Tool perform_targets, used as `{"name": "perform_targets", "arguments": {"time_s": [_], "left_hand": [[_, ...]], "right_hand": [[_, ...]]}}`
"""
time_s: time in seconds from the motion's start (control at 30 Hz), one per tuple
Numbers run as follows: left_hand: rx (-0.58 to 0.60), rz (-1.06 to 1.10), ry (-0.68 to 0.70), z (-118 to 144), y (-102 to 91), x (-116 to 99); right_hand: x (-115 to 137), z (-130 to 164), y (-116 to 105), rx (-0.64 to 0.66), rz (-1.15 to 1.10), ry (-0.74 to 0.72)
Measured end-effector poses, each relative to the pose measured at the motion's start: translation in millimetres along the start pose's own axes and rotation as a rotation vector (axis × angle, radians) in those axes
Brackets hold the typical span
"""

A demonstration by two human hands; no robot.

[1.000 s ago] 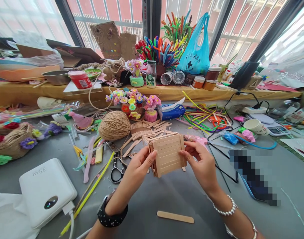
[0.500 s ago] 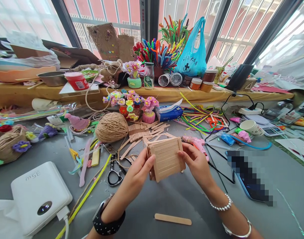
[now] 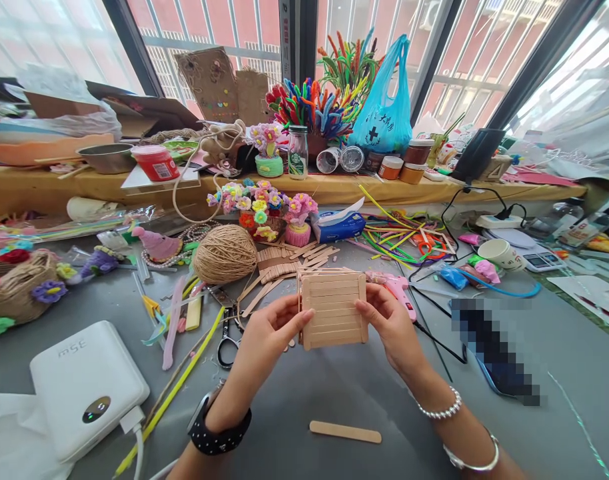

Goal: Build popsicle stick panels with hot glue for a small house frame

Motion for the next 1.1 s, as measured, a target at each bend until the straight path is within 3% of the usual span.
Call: {"name": "perform_targets", "arguments": {"time_s": [0.43, 0.93, 1.1], "left_hand": [[-0.039, 0.095, -0.062, 0.7, 1.9, 0.6], [0.028, 0.028, -0.020, -1.4, 2.5, 1.6], [-0.018, 0.053, -0.029, -0.5, 2.8, 0.2]], "right_hand": [[-3.6, -0.9, -2.0, 0.031, -0.164, 0.161], [1.5, 1.9, -2.2, 0.017, -0.084, 0.040], [1.2, 0.7, -1.3, 0.017, -0.071, 0.057]]}}
Point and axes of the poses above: each hand's wrist, its own z-axis away from the middle knuckle, its own y-axis out of the palm, x = y × z, the point moved 4 cm from there along -z, towards the middle knuckle, and after that the axes turned 9 degrees about y, right-handed, at the moved point
